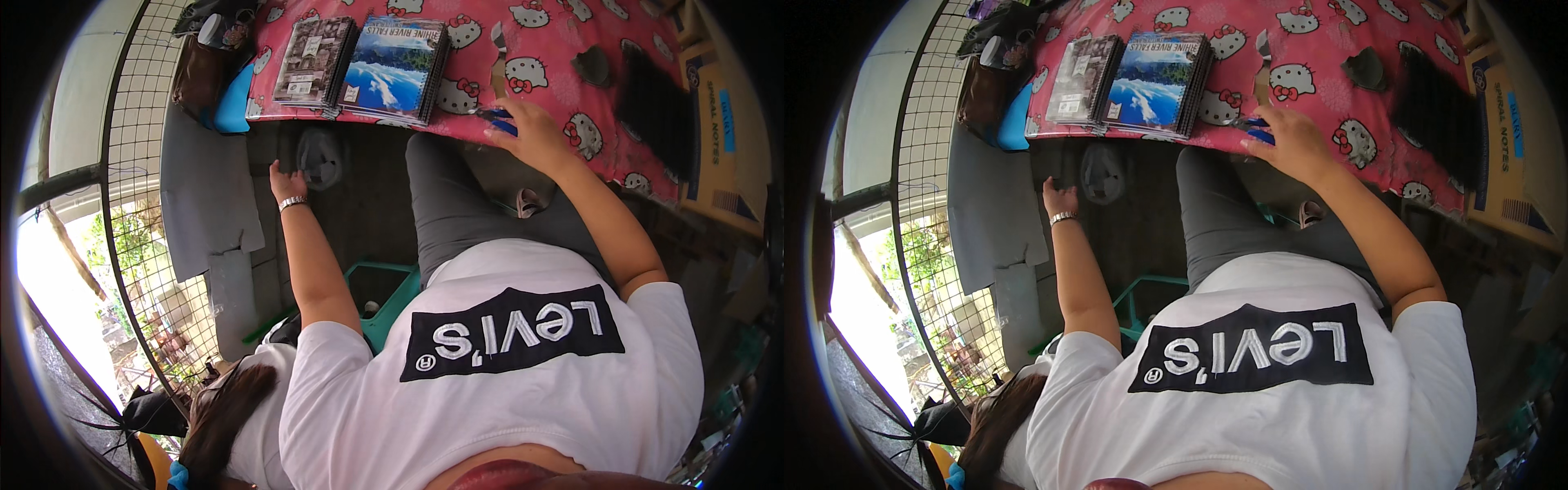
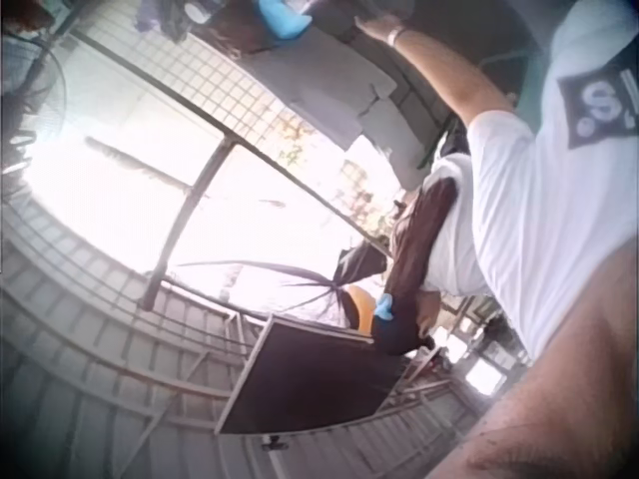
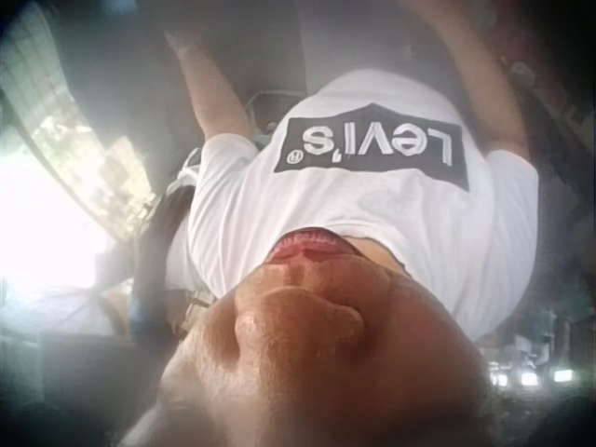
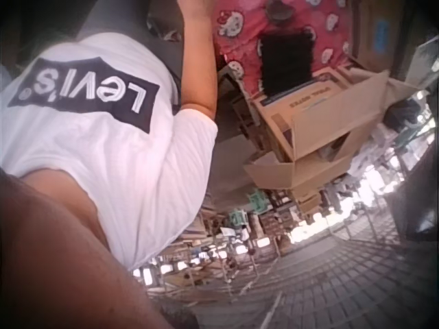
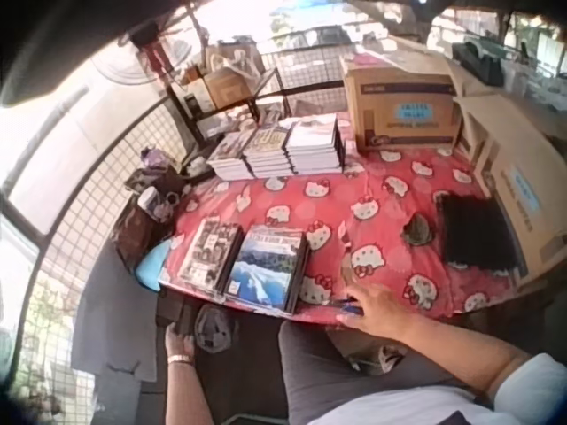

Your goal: The person assembles spiral notebooks by inserting a black plastic coil through the pre-punched holes of a stack of pages and a cover, then uses a blue tool to trim and crimp the ends of the coil.

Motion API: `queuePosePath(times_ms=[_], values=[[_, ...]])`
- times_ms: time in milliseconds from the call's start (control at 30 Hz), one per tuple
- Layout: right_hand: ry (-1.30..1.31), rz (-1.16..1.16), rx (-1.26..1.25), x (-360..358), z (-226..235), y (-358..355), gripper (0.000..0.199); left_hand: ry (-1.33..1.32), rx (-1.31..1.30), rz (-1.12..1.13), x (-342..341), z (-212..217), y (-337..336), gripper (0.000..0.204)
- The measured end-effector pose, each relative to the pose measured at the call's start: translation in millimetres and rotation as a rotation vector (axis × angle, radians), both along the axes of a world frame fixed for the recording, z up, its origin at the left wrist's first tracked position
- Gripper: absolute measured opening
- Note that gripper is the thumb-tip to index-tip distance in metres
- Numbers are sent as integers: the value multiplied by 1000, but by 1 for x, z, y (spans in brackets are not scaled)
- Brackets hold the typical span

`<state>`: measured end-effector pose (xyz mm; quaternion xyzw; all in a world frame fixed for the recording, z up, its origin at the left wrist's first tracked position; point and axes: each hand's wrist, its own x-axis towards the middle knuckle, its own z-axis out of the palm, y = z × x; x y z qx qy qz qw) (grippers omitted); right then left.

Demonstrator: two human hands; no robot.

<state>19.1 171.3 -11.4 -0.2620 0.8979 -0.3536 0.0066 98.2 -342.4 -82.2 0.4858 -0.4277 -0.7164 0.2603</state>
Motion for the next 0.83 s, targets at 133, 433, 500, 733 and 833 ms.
queuePosePath(times_ms=[133,433,500,733,833], values=[[-28,-13,-46,1,-23,14,40,158,-428,-268,-49,69,73,42],[90,218,-209,-19,-21,-42,50,118,-1326,-1303,-125,103,235,30],[35,249,-208,-21,-27,-50,51,23,-1390,-1338,-131,79,237,40],[-8,272,-158,-28,-41,-52,49,40,-1303,-1363,-136,57,235,43],[-103,278,-147,-31,-42,-53,47,23,-1340,-1366,-136,51,231,43]])
